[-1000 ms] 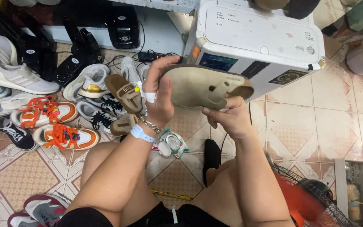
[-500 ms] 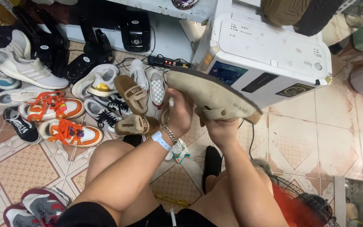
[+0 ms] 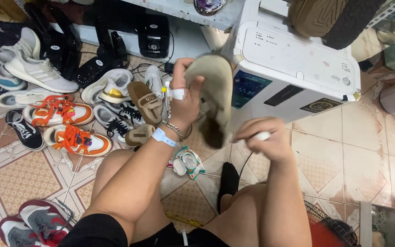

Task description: The person sits on the floor and cleans a beige slip-on shoe using a white eraser-like tool. They rub the tool along the upper, strap, and sole areas, rotating the shoe to access different sides.

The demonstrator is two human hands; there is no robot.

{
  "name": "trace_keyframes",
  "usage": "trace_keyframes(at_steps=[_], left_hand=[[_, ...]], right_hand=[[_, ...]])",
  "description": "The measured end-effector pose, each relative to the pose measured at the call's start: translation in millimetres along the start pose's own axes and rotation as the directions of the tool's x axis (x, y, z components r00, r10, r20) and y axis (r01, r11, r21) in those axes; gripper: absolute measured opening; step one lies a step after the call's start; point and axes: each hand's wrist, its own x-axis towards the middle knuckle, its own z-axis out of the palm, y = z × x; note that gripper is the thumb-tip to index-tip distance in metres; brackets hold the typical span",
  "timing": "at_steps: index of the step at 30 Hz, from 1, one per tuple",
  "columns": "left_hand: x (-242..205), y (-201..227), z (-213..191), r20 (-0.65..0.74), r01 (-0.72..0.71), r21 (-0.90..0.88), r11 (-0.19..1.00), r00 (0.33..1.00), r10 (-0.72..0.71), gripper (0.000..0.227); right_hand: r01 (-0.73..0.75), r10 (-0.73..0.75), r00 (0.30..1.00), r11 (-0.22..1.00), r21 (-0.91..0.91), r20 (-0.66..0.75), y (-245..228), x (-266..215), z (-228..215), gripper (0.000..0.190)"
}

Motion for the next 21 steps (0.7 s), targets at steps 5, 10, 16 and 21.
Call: trace_keyframes(at_steps=[5,10,16,21], left_hand=[[-3,15,5,0.325,0.049,-0.055,0.997,0.945,-0.029,0.067],[-14,19,5,0.579,0.022,0.235,0.972,0.799,-0.159,0.067],[-3,15,2,0.449,-0.055,0.264,0.963,0.891,-0.072,0.064],[34,30,-32,0.286,-0.079,0.233,0.969,0.958,0.009,0.059]], right_hand=[[0.038,-0.023,0.947,0.998,0.04,-0.322,36,-15,-43,0.048],[-0.141,0.054,0.96,0.941,-0.308,-0.277,11,-2,-11,0.119],[-0.277,0.102,0.822,0.931,-0.237,-0.561,19,-6,-7,0.017],[-0.07,0.046,0.501,0.997,0.012,-0.864,35,-6,-32,0.03]])
